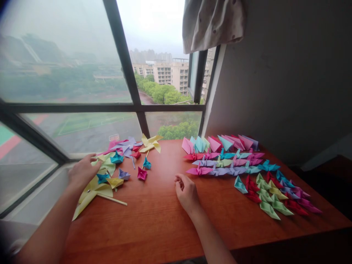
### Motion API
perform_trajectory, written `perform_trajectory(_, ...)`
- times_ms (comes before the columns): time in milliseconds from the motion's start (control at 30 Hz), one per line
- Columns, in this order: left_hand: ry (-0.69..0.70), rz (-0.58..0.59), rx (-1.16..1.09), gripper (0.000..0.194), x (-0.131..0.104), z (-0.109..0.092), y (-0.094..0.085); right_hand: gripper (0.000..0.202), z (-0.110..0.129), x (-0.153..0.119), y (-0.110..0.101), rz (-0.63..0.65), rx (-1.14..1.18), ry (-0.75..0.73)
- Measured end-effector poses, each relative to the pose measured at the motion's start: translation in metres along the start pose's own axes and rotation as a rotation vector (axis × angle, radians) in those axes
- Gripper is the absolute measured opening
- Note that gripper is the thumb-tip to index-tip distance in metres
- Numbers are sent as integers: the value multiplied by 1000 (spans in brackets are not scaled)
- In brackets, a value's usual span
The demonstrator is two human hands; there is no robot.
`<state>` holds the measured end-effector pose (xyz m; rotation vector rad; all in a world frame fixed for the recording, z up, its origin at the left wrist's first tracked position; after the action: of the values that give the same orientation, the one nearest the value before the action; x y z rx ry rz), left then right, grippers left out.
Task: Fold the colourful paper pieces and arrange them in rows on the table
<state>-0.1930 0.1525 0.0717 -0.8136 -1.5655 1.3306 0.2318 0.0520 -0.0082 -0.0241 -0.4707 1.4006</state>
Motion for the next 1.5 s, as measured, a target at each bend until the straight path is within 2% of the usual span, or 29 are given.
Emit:
perform_trajectory(133, -8, 27, -11, 46, 4, -3, 4, 24, 0, 0, 0, 3, -19, -9)
perform_trajectory(300, 35, 22, -53, 43, 2, -14, 1, 23, 5, 0, 0, 7, -53, -29)
perform_trajectory(600, 252, -2, -150, 43, -16, -48, 3, 23, 7, 0, 0, 5, -47, -37)
perform_trajectory(700, 304, -72, -200, 43, -20, -57, -2, 22, 9, 0, -1, -7, -34, -40)
perform_trajectory(800, 377, -194, -255, 42, -28, -72, -14, 22, 12, 1, -4, -30, -5, -48)
perform_trajectory(900, 479, -264, -306, 39, -48, -100, -27, 21, 16, 1, -11, -71, 22, -50)
perform_trajectory(1033, 655, -243, -460, 33, -91, -154, -36, 21, 25, -3, -38, -187, 15, -96)
perform_trajectory(1167, 793, -97, -579, 42, -141, -208, -28, 23, 27, -14, -90, -359, -148, -164)
perform_trajectory(1300, 886, 22, -586, 65, -185, -257, -16, 33, 8, -19, -147, -510, -293, -135)
perform_trajectory(1400, 962, 12, -539, 70, -212, -290, -14, 39, -9, -9, -170, -501, -409, -119)
perform_trajectory(1500, 946, -30, -474, 74, -227, -318, -13, 44, -18, 9, -176, -441, -548, -145)
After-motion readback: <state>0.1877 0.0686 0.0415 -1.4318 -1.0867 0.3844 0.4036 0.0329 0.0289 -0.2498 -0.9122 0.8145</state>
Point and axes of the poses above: each hand's wrist, its own x-axis towards the middle knuckle, its own y-axis out of the palm, z = x × y, the point moved 7 cm from there along x, towards the middle knuckle, and after that the axes turned 7 degrees about x, right-handed, at the moved point
